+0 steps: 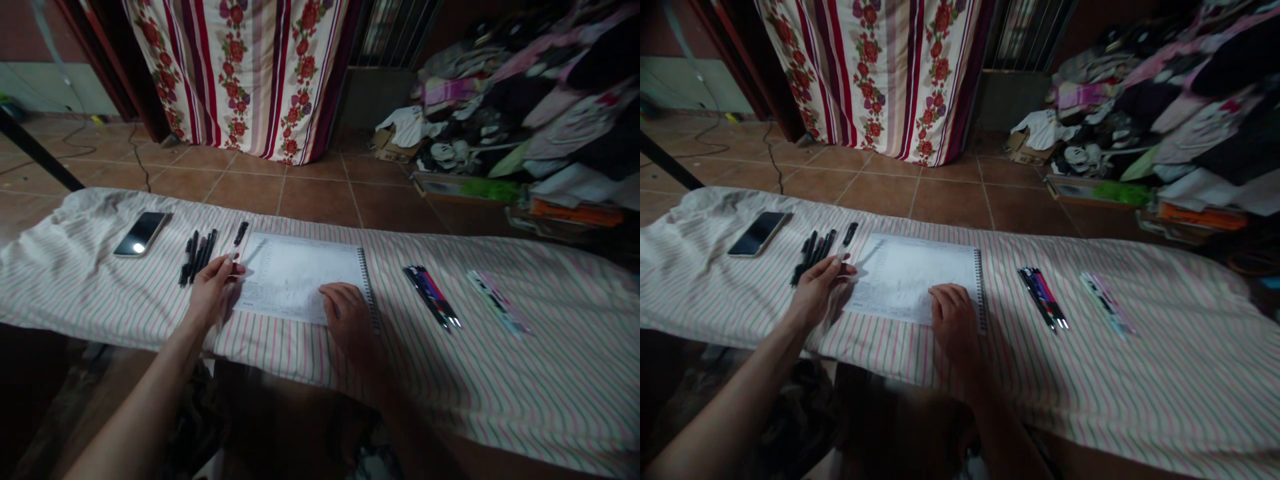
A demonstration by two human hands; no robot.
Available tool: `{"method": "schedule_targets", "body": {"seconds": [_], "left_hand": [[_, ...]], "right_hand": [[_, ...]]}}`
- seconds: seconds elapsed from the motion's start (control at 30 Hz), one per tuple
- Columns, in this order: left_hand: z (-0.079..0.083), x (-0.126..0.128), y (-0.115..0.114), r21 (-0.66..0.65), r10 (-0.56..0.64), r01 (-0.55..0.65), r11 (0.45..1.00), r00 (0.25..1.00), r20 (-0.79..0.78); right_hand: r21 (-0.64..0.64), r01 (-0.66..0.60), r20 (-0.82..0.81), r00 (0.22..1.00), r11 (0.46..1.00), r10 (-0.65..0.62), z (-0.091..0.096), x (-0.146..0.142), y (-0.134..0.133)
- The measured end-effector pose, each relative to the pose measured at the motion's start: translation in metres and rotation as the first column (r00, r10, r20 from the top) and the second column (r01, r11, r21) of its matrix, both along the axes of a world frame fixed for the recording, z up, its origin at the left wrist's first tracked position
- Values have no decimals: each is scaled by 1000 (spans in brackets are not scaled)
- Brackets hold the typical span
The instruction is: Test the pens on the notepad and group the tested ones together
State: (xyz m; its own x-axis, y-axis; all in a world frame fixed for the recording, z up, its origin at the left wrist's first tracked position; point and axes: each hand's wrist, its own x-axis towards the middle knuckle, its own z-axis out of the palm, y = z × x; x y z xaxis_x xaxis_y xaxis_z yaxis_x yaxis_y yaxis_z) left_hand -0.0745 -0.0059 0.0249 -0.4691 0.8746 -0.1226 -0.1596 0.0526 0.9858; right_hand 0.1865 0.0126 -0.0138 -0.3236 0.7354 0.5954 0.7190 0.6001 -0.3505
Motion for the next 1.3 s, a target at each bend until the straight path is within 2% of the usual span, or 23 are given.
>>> {"method": "schedule_targets", "body": {"seconds": [0.07, 0.13, 0.23, 0.53, 0.67, 0.9, 1.0, 1.13, 1.3], "left_hand": [[6, 13, 2, 2, -84, 86, 996, 965, 249], [10, 23, 3, 22, -142, 146, 989, 901, 409], [13, 34, 4, 56, -207, 210, 976, 828, 521], [9, 61, 10, 66, -264, 280, 958, 764, 589], [6, 72, 9, 59, -281, 316, 947, 723, 631], [1, 88, 12, 127, -296, 290, 948, 666, 685], [1, 95, 15, 142, -282, 258, 956, 663, 693], [1, 103, 17, 98, -214, 207, 973, 666, 715], [-1, 112, 16, 94, -213, 215, 972, 642, 737]], "right_hand": [[-6, 7, 2, 1000, 1000, -7, 1, 0, 0], [-7, 11, -4, 1000, 1000, -11, 1, 0, -1], [-5, 5, -11, 1000, 1000, -6, 3, 0, -1], [-9, 52, -86, 995, 999, -52, 12, 1, -4], [-51, 67, -150, 986, 996, -74, 16, 0, -5], [-166, 13, -244, 968, 986, -53, 18, -6, -6], [-270, -32, -350, 934, 962, -67, 18, -10, -6], [-379, -98, -492, 863, 920, -111, 19, -14, -5], [-476, -150, -593, 782, 867, -190, 14, -15, -2]]}}
